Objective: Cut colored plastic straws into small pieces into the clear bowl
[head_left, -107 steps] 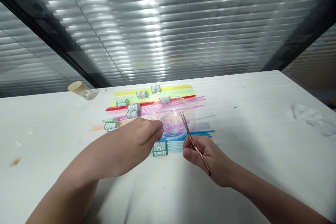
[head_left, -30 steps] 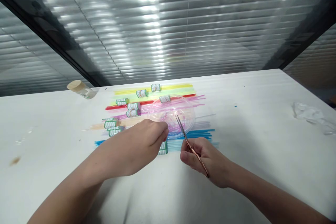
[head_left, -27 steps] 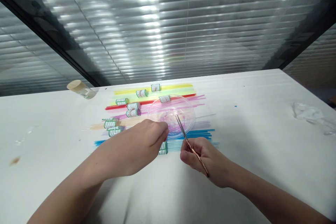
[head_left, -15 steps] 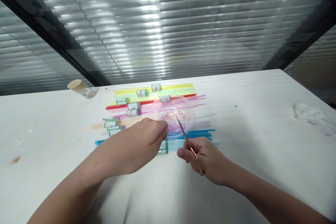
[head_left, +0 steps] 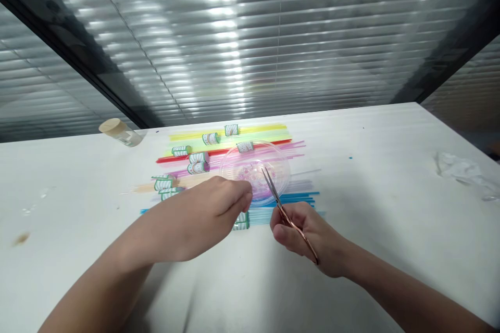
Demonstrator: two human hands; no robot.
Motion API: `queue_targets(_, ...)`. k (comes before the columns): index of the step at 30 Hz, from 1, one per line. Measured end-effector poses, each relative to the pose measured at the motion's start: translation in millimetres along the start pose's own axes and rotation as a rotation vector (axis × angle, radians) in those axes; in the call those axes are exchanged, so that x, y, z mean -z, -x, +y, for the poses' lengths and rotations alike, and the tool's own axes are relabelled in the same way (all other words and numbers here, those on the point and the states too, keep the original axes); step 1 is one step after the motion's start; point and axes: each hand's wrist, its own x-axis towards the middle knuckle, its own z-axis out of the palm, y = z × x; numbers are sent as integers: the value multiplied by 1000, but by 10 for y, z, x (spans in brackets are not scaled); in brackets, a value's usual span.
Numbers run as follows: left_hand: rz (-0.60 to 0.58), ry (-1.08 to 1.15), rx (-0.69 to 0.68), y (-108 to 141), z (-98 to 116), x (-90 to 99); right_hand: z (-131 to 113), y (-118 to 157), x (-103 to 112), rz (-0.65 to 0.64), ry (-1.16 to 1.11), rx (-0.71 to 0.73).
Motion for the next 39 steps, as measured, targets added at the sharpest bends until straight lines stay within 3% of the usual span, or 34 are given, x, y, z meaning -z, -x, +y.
queue_targets(14,-96,295,-27,59,39,123,3,47,75,-54,-30,194)
queue_targets(20,-101,359,-19,58,33,142,59,48,134,-185,-96,163)
queue_targets(25,-105,374,8,60,15,124,76,36,140,-217,-162,167)
queue_targets(31,-183,411,-18,34,28,131,68,24,118,-286,-218,145)
queue_targets(39,-180,436,-12,39,19,133,93,35,106,-213,-183,219)
